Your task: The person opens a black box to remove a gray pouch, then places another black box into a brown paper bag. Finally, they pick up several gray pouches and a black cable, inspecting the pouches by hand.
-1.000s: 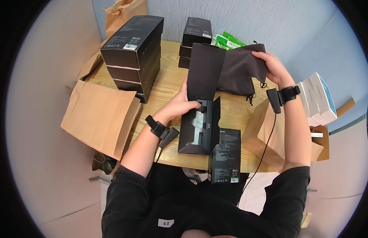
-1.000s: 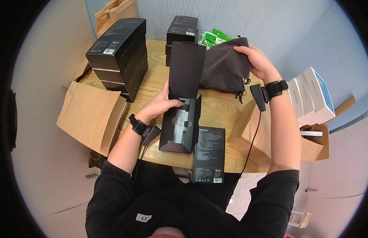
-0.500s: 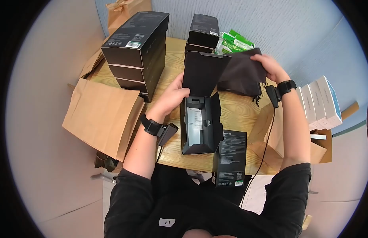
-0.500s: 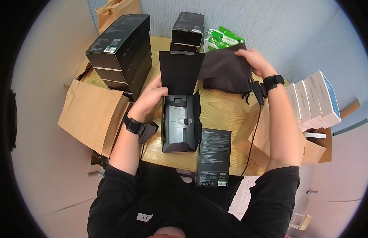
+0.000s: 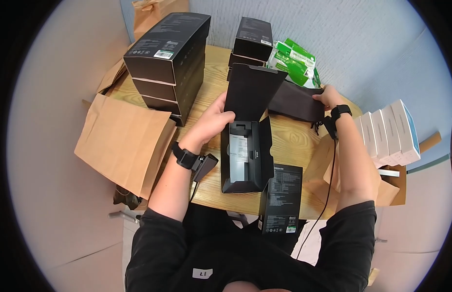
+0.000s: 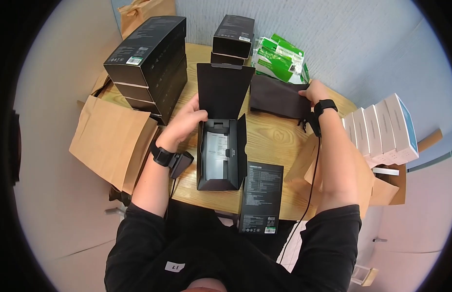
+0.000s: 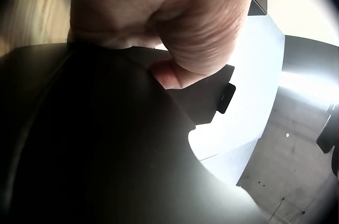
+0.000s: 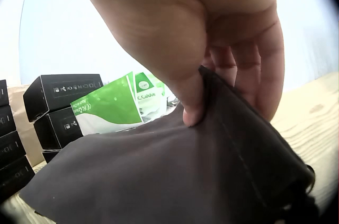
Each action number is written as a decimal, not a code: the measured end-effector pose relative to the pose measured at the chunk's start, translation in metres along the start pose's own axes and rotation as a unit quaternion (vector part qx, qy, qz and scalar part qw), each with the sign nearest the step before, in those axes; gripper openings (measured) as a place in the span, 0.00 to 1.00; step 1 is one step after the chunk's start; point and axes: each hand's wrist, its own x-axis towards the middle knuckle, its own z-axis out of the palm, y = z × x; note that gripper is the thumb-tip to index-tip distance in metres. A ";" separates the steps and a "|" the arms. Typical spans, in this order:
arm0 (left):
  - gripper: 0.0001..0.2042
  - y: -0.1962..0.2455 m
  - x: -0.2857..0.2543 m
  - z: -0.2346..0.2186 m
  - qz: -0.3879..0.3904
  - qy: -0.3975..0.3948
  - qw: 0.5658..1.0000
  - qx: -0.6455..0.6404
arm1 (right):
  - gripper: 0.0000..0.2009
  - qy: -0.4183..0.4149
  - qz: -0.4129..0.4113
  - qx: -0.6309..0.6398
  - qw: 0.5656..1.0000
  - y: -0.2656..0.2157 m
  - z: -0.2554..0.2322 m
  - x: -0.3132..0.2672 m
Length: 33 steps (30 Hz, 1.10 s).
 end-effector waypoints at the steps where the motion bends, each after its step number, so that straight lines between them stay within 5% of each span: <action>1: 0.30 0.000 0.000 0.000 0.000 -0.005 1.000 0.001 | 0.23 0.019 -0.001 -0.020 1.000 0.003 0.000 0.006; 6: 0.30 0.002 -0.001 0.002 -0.006 -0.002 1.000 0.005 | 0.28 0.032 0.023 -0.089 0.995 -0.012 0.000 -0.017; 8: 0.30 0.002 -0.002 0.002 -0.012 0.000 1.000 0.005 | 0.27 0.173 -0.058 -0.273 0.944 -0.011 0.011 -0.022; 10: 0.30 0.000 -0.002 0.002 0.007 0.001 1.000 0.000 | 0.28 0.163 -0.073 -0.265 0.947 -0.017 0.007 -0.020; 13: 0.31 0.001 -0.001 0.001 0.005 -0.011 1.000 0.006 | 0.36 -0.091 -0.171 -0.248 0.949 -0.050 -0.007 -0.053; 16: 0.31 0.000 -0.001 0.002 -0.010 0.003 1.000 0.007 | 0.39 -0.079 -0.277 -0.218 0.932 -0.047 0.022 -0.067; 20: 0.31 0.002 -0.002 0.004 -0.010 -0.006 1.000 0.004 | 0.45 -0.099 -0.248 -0.319 0.909 -0.055 0.044 -0.072; 25: 0.32 0.000 -0.001 0.001 -0.019 -0.018 0.999 0.020 | 0.24 -0.137 -0.250 -0.325 0.902 -0.060 0.032 -0.059; 33: 0.32 0.002 -0.003 0.004 -0.010 -0.014 1.000 0.006 | 0.17 -0.058 -0.251 -0.279 0.925 -0.048 0.022 -0.047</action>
